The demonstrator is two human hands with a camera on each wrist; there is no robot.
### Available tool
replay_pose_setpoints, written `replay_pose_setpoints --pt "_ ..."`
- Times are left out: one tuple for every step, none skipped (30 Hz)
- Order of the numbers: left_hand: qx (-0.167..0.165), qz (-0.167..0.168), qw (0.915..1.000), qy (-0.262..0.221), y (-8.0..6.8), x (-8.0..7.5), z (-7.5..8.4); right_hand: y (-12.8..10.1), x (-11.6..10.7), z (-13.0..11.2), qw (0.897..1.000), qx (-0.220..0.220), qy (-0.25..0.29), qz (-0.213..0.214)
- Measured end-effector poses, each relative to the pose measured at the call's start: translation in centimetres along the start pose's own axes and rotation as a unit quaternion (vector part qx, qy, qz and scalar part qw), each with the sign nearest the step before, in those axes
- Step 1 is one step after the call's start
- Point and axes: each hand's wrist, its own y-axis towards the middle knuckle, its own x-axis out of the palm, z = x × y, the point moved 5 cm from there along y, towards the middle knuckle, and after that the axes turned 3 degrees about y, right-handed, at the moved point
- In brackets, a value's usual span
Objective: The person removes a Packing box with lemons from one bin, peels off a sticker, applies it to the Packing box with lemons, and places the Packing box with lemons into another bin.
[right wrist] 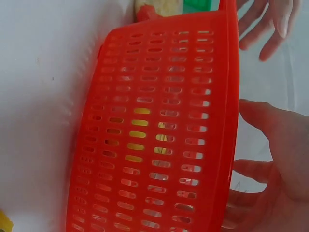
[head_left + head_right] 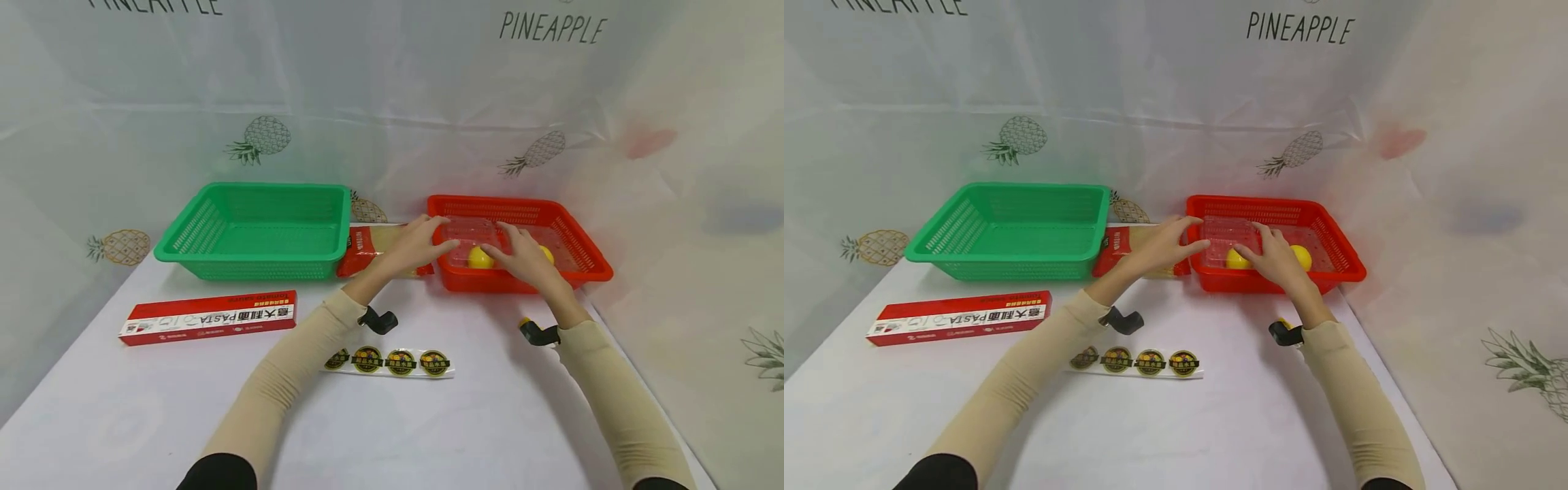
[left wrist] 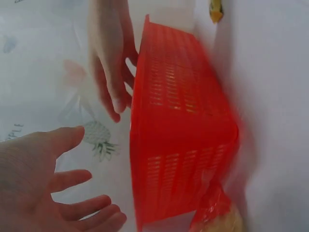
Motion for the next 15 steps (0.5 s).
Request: replay_pose_setpoints --pt "0.001 -0.001 1.0000 -0.008 0.5 0.3 0.1 0.1 -0.1 0.2 1.000 0.002 0.001 -0.001" --pt "0.001 -0.002 0.9998 -0.019 0.9 0.6 0.3 0.2 -0.2 0.3 1.000 0.003 0.003 -0.003" --pt "0.000 -0.002 0.9997 -0.026 1.3 0.9 0.4 0.3 -0.2 0.4 1.000 0.004 0.006 -0.004" --pt "-0.002 -0.002 0.9994 -0.035 1.6 1.2 0.4 0.4 -0.3 0.4 1.000 0.005 0.007 -0.005" --pt "-0.005 -0.001 0.9992 -0.041 1.9 1.4 0.5 0.5 -0.3 0.4 1.000 0.007 0.007 -0.008" --pt "-0.006 0.000 0.9991 -0.043 2.2 1.6 0.6 0.6 -0.3 0.5 1.000 0.008 0.008 -0.010" --pt "-0.009 0.002 0.9990 -0.045 2.4 1.7 0.7 0.7 -0.3 0.5 1.000 0.010 0.010 -0.013" --pt "-0.010 0.003 0.9990 -0.043 2.6 1.9 0.9 0.8 -0.3 0.5 1.000 0.012 0.011 -0.015" --pt "-0.013 0.004 0.9991 -0.040 2.7 2.0 1.1 0.9 -0.3 0.5 1.000 0.015 0.011 -0.018" --pt "-0.017 0.005 0.9992 -0.036 2.9 2.0 1.4 0.9 -0.2 0.6 1.000 0.017 0.013 -0.021" --pt "-0.020 0.006 0.9994 -0.029 3.0 2.0 1.7 1.0 -0.2 0.6 0.999 0.020 0.017 -0.025" --pt "-0.024 0.006 0.9994 -0.023 3.0 2.0 2.0 1.1 0.0 0.7 0.999 0.021 0.022 -0.029" --pt "-0.027 0.004 0.9995 -0.017 3.1 2.0 2.4 1.1 0.1 0.7 0.999 0.022 0.025 -0.034" --pt "-0.031 0.002 0.9995 -0.010 3.2 2.0 2.7 1.2 0.2 0.9 0.999 0.023 0.029 -0.037" --pt "-0.035 -0.001 0.9994 -0.005 3.3 2.1 3.0 1.2 0.3 1.0 0.998 0.024 0.033 -0.040"
